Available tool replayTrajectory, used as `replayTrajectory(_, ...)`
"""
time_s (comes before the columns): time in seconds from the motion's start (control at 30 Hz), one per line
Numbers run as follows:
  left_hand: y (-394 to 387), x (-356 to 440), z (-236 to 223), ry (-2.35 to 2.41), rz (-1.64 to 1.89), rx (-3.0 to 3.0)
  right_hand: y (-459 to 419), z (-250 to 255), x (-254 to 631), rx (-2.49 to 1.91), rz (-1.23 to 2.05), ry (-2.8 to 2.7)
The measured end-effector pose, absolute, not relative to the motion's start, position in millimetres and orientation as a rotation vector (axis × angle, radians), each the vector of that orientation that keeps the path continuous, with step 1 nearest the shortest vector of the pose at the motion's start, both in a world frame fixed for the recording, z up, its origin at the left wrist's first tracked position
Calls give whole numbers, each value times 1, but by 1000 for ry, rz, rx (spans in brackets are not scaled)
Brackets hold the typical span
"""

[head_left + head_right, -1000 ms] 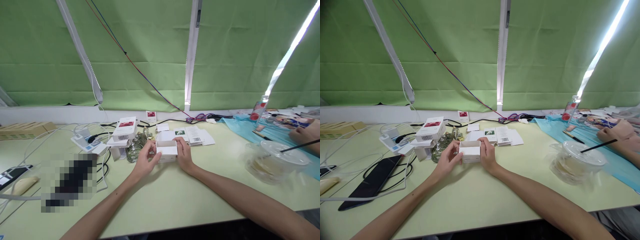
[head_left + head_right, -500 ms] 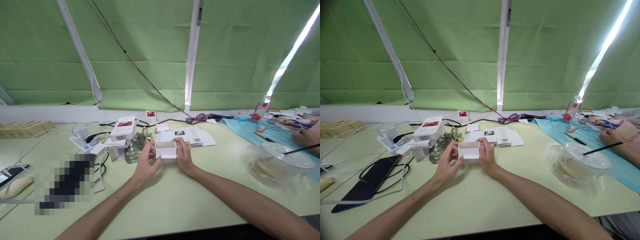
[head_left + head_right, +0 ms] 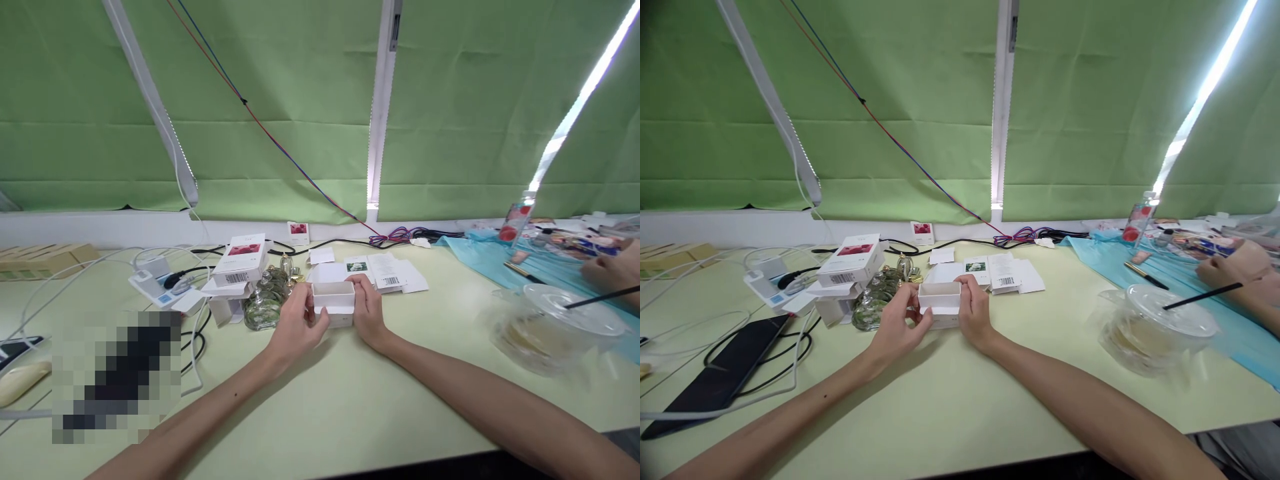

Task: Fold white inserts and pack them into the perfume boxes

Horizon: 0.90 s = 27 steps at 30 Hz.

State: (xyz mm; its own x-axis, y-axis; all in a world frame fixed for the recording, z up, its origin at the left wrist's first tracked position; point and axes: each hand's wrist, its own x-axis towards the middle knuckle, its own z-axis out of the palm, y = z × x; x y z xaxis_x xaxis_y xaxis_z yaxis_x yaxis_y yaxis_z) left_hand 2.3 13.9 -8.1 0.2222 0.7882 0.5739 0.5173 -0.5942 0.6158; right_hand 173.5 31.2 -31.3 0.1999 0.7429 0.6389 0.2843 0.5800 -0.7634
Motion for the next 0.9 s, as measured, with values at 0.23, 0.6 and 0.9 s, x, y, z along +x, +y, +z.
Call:
replayTrajectory(0.23,23,0,-13,1117,1290,2306,34,-32,175,-979,377,-1357)
replayTrajectory(0.6,25,-7,-21,1035,1444,2369,31,-31,173,-965,396,-1373)
replayTrajectory(0.9,24,-13,-25,1026,1459,2222,27,-29,172,-972,398,-1447)
